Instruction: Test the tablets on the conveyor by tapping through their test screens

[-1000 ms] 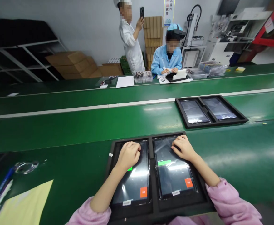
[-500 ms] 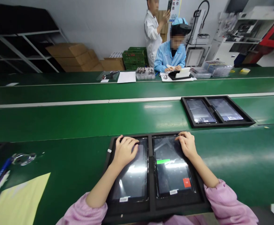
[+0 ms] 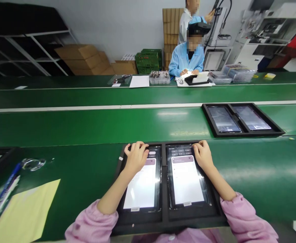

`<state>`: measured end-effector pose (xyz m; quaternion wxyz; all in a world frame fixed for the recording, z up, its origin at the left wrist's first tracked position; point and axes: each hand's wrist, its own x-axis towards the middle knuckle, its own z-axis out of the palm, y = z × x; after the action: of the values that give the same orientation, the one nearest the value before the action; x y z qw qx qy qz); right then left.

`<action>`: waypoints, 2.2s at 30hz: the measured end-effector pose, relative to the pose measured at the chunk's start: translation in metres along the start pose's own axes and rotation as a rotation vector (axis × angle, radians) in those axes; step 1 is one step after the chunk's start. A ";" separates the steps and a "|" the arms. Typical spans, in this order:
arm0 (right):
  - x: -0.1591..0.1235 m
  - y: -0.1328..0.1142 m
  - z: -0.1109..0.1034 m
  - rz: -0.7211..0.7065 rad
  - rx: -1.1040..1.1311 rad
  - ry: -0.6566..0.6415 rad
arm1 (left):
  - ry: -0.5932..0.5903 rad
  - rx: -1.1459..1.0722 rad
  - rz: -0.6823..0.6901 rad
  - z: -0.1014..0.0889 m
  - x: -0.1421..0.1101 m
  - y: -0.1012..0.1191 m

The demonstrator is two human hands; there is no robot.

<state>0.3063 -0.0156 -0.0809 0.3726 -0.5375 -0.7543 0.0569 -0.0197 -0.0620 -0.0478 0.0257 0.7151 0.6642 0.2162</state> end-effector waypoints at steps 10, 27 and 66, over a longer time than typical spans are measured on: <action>0.017 0.007 0.002 0.126 -0.156 -0.246 | -0.051 0.138 0.056 0.004 0.007 0.004; 0.071 -0.010 -0.023 0.398 -0.178 -0.724 | -0.324 0.082 0.169 -0.022 0.019 -0.005; -0.017 0.011 -0.014 0.032 -0.127 -0.173 | -0.023 0.194 0.099 0.005 0.013 -0.003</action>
<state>0.3258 -0.0298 -0.0851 0.2703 -0.5651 -0.7771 0.0612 -0.0204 -0.0475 -0.0497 -0.0468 0.7485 0.6456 0.1438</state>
